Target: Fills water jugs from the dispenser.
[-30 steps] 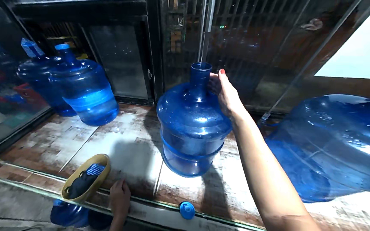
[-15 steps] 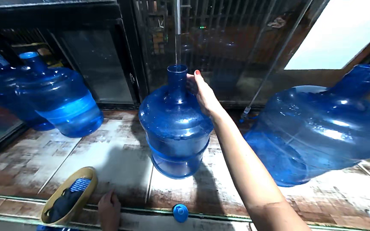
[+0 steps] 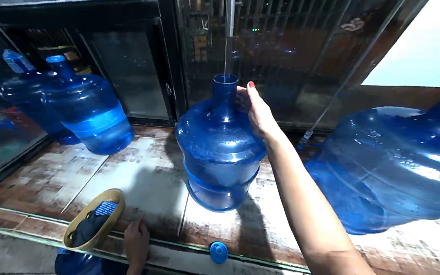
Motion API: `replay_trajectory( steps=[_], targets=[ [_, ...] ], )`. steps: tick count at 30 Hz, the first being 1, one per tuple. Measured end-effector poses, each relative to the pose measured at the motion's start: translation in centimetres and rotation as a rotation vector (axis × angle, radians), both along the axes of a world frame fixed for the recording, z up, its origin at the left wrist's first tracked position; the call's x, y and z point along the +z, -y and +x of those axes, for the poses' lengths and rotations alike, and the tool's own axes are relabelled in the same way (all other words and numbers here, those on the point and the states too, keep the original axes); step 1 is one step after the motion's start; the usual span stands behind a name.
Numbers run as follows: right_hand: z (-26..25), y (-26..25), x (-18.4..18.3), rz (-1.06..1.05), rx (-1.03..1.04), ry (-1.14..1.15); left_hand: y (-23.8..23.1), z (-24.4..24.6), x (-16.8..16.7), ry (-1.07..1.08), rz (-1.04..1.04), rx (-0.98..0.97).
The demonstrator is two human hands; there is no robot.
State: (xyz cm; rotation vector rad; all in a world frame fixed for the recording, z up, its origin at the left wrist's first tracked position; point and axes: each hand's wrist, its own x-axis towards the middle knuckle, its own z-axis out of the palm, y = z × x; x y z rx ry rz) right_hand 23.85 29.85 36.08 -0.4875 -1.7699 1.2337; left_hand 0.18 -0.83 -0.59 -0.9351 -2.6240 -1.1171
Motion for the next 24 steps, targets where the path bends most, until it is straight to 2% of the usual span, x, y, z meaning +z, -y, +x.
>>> replay_trajectory(
  steps=[24],
  targets=[
    [0.04, 0.06, -0.09, 0.01, -0.009, -0.001, -0.06, 0.16, 0.29, 0.007, -0.006, 0.01]
  ],
)
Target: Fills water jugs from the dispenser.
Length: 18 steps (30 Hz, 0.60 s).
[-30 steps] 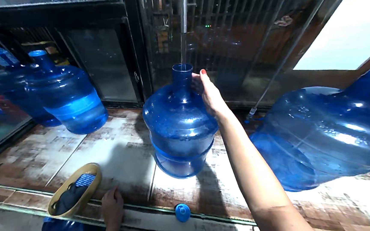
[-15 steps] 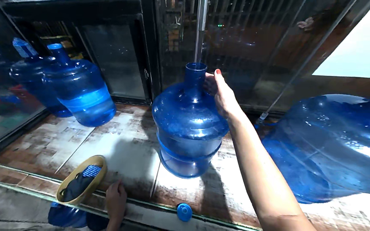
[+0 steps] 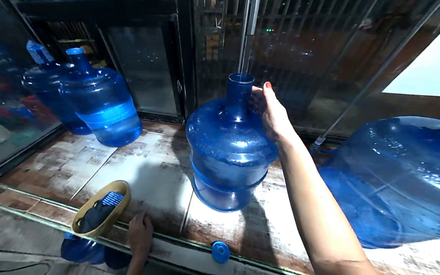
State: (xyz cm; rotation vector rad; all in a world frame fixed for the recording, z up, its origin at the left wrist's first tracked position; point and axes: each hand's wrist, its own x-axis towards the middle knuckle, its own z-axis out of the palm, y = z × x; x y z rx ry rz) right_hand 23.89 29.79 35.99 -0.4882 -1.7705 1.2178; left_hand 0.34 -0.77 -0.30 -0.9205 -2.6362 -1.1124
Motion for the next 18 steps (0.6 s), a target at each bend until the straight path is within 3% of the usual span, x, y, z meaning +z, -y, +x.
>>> replay_trajectory(
  steps=[18],
  targets=[
    [-0.04, -0.12, -0.01, 0.002, -0.006, 0.005, -0.11, -0.08, -0.18, 0.008, 0.009, 0.007]
  ],
)
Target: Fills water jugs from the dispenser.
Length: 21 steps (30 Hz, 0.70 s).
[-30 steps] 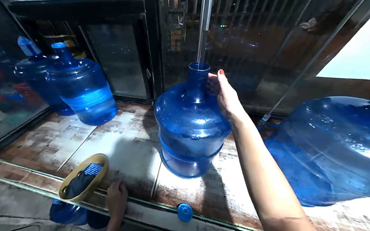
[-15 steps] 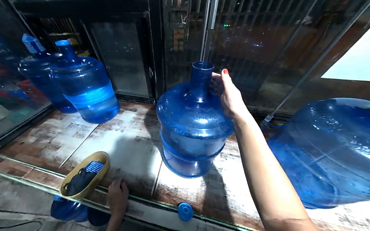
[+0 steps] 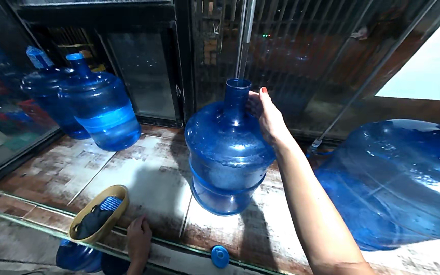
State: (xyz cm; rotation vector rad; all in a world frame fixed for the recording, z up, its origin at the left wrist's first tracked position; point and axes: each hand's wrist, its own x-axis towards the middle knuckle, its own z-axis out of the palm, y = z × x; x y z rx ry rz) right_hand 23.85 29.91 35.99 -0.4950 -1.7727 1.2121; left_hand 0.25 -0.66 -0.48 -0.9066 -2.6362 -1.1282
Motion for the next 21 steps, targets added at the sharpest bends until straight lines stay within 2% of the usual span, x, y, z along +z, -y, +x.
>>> replay_trajectory(
  steps=[21],
  targets=[
    [0.13, 0.16, 0.01, -0.013, -0.022, 0.01, 0.04, 0.0, -0.1, -0.028, 0.026, -0.011]
  ],
)
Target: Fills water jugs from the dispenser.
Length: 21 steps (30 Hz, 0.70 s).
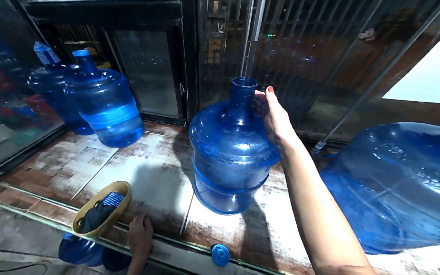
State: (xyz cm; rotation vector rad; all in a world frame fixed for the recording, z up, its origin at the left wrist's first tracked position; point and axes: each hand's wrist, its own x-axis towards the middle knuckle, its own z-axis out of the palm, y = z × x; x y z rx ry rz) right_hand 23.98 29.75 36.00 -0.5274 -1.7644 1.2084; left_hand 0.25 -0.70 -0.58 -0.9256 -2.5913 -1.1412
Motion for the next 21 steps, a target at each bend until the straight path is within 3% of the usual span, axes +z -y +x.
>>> replay_trajectory(
  steps=[21],
  targets=[
    [-0.3, -1.3, -0.3, 0.017, 0.021, 0.023, 0.2, 0.1, 0.9, 0.043, -0.159, -0.037]
  ],
)
